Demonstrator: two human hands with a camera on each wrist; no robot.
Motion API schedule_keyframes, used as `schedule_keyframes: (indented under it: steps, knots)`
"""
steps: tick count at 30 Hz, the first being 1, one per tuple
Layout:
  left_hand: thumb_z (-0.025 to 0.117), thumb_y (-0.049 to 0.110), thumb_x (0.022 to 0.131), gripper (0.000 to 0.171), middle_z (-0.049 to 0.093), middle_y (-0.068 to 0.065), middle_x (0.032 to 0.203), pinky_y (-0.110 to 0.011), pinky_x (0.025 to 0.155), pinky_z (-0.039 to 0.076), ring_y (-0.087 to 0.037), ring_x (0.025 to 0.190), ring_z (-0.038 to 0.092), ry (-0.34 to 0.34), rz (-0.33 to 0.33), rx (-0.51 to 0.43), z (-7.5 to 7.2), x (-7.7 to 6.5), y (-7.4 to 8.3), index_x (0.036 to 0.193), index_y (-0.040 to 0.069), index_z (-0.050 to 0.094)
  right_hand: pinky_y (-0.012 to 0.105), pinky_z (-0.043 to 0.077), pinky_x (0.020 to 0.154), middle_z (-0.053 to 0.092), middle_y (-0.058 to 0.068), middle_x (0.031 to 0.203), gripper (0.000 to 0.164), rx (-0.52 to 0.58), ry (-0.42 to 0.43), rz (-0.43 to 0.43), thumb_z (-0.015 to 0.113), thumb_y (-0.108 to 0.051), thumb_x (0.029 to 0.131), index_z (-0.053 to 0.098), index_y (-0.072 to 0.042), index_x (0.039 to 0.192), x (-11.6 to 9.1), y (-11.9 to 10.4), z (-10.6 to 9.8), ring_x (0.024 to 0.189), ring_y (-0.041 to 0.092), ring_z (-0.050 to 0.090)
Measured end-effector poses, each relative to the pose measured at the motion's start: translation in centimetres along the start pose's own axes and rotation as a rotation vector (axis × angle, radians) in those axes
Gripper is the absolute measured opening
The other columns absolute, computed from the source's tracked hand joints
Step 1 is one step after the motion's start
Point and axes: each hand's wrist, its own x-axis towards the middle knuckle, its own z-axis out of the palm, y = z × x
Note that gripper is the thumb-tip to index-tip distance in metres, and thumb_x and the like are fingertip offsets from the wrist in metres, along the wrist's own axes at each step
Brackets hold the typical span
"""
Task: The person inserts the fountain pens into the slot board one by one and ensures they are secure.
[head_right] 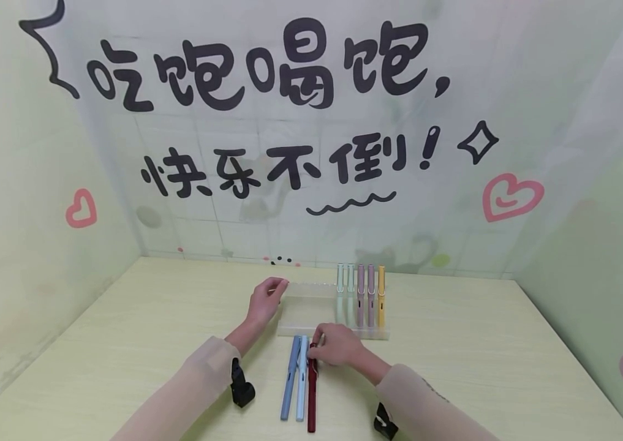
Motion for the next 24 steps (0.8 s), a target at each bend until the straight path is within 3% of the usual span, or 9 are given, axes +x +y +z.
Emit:
schedule_keyframes:
  steps: [14,19,24]
  knots:
    - [0.052,0.021,0.089,0.024,0.06,-0.009,0.095,-0.035,0.083,0.044,-0.025,0.095,0.055,0.001,0.053,-0.013,-0.03,0.16,-0.3,0.099,0.002,0.061,0.023,0.036,0.04,0.049,-0.006,0.055,0.019,-0.111,0.022,-0.024,0.067,-0.024,0.075,0.055,-0.01,0.079,0.17,-0.54,0.09,0.046,0.007,0.044]
    - [0.052,0.022,0.089,0.024,0.06,-0.009,0.096,-0.035,0.084,0.044,-0.025,0.095,0.055,0.002,0.045,-0.005,0.02,0.19,-0.39,0.099,0.002,0.061,0.021,0.034,0.039,0.047,-0.008,0.052,0.017,-0.184,0.041,-0.069,0.067,-0.019,0.075,0.052,-0.011,0.076,0.16,-0.35,0.36,0.045,0.005,0.041]
    - [0.052,0.023,0.089,0.025,0.059,-0.01,0.097,-0.035,0.084,0.044,-0.025,0.096,0.055,0.0,0.037,-0.002,0.04,0.16,-0.41,0.1,0.002,0.06,0.02,0.033,0.039,0.046,-0.007,0.052,0.017,-0.182,0.042,-0.092,0.067,-0.016,0.075,0.051,-0.011,0.077,0.03,-0.19,0.39,0.044,0.005,0.039]
